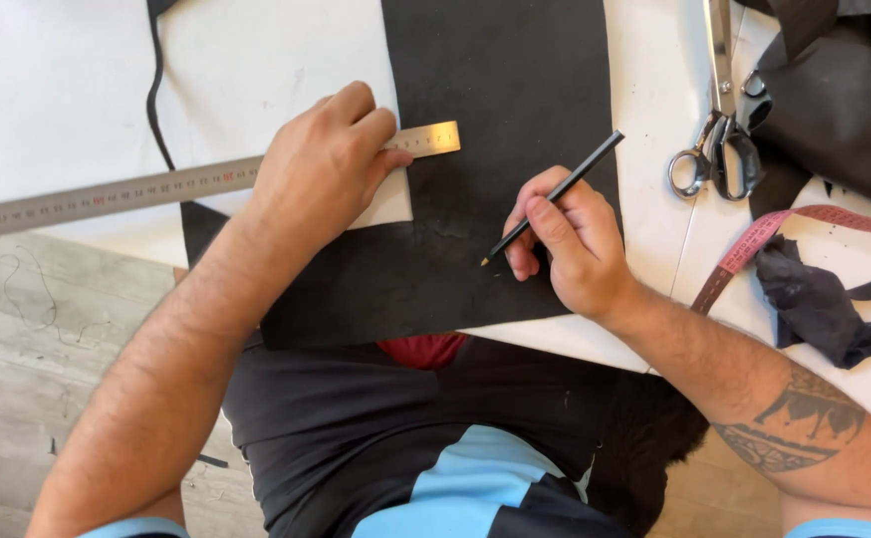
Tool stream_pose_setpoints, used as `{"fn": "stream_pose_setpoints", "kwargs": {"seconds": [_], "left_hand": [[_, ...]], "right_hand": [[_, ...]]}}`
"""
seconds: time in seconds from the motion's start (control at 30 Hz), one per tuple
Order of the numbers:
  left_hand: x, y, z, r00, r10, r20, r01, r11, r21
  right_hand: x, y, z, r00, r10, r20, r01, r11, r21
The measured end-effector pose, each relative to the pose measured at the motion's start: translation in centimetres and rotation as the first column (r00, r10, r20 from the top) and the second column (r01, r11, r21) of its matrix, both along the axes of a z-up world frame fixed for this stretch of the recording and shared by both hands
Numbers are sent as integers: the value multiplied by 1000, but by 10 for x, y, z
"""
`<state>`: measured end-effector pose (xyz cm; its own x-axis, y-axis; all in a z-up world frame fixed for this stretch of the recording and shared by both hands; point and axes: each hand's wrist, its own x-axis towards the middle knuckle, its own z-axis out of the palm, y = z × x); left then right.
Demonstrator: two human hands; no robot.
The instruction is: Measuring and marking leather pieces with a ruler and pencil on a workshop table for preparation.
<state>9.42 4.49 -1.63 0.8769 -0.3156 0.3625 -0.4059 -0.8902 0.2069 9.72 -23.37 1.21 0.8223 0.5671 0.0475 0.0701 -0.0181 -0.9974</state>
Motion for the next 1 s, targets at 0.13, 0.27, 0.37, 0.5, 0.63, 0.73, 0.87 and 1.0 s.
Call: {"fn": "stream_pose_setpoints", "kwargs": {"seconds": [0.13,0.27,0.37,0.5,0.63,0.73,0.87,1.0], "left_hand": [[-7,2,6,998,12,62,-11,1000,-14],[-13,3,12,995,-43,88,49,997,-63],[-13,5,12,991,-60,121,69,995,-76],[-12,6,10,989,-66,132,72,997,-40],[-13,6,9,988,-55,145,64,996,-58],[-15,6,9,989,-36,145,47,996,-76],[-16,6,7,990,-14,138,23,998,-64],[-16,7,7,992,-9,127,12,1000,-25]], "right_hand": [[2,-1,-3,1000,5,13,-5,1000,-9],[3,-3,-9,1000,14,26,-14,1000,-1],[4,-5,-11,1000,21,19,-21,1000,2],[5,-4,-10,999,35,25,-35,999,-7],[5,-5,-12,1000,28,7,-28,1000,5],[5,-6,-12,1000,26,3,-26,1000,-2],[6,-6,-13,1000,20,-7,-20,1000,3],[6,-6,-12,1000,29,5,-29,1000,4]]}}
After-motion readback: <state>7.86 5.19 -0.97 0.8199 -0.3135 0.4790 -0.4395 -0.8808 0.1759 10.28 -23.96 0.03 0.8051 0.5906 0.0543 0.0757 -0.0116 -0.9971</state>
